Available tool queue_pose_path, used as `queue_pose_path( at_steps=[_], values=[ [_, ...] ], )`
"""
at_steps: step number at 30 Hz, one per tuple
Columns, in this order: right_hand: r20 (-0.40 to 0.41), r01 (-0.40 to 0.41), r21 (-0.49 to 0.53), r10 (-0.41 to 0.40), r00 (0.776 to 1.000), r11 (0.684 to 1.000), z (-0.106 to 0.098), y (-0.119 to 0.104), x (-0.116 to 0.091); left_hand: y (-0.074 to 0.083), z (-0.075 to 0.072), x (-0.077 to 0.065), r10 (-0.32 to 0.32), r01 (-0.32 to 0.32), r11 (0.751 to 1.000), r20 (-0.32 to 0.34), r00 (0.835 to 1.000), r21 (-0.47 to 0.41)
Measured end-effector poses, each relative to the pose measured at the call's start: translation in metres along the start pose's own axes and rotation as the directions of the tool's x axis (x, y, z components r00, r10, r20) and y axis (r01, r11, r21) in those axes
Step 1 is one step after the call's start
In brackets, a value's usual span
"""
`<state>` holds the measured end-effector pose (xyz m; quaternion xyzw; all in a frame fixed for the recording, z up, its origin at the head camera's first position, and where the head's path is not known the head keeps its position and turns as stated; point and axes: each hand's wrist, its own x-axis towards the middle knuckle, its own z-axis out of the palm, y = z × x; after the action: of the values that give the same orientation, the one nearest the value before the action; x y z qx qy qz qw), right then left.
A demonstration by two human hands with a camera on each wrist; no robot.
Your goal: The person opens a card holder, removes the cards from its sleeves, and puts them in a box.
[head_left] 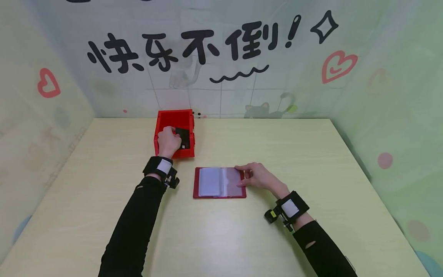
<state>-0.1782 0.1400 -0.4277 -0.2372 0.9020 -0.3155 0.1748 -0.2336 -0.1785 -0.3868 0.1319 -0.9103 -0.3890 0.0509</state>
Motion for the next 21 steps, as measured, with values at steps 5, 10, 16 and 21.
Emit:
queue_pose_path(
  at_steps=[5,10,16,21],
  values=[
    [0.005,-0.007,0.01,0.007,1.0,1.0,-0.001,-0.002,-0.001,-0.003,0.005,0.0,-0.001,0.002,0.999,-0.011,1.0,0.05],
    [0.005,-0.004,0.008,0.004,1.0,1.0,-0.001,-0.003,-0.001,-0.004,0.009,0.002,0.004,0.001,0.992,-0.041,0.999,0.129],
    [-0.002,-0.003,-0.002,0.003,1.0,1.0,-0.001,-0.003,-0.001,-0.002,0.014,0.001,0.036,-0.019,0.966,-0.061,0.997,0.259],
    [0.002,-0.007,0.005,0.007,1.0,1.0,-0.001,-0.004,-0.001,-0.004,0.019,0.002,0.045,-0.026,0.939,-0.046,0.998,0.344]
  ],
)
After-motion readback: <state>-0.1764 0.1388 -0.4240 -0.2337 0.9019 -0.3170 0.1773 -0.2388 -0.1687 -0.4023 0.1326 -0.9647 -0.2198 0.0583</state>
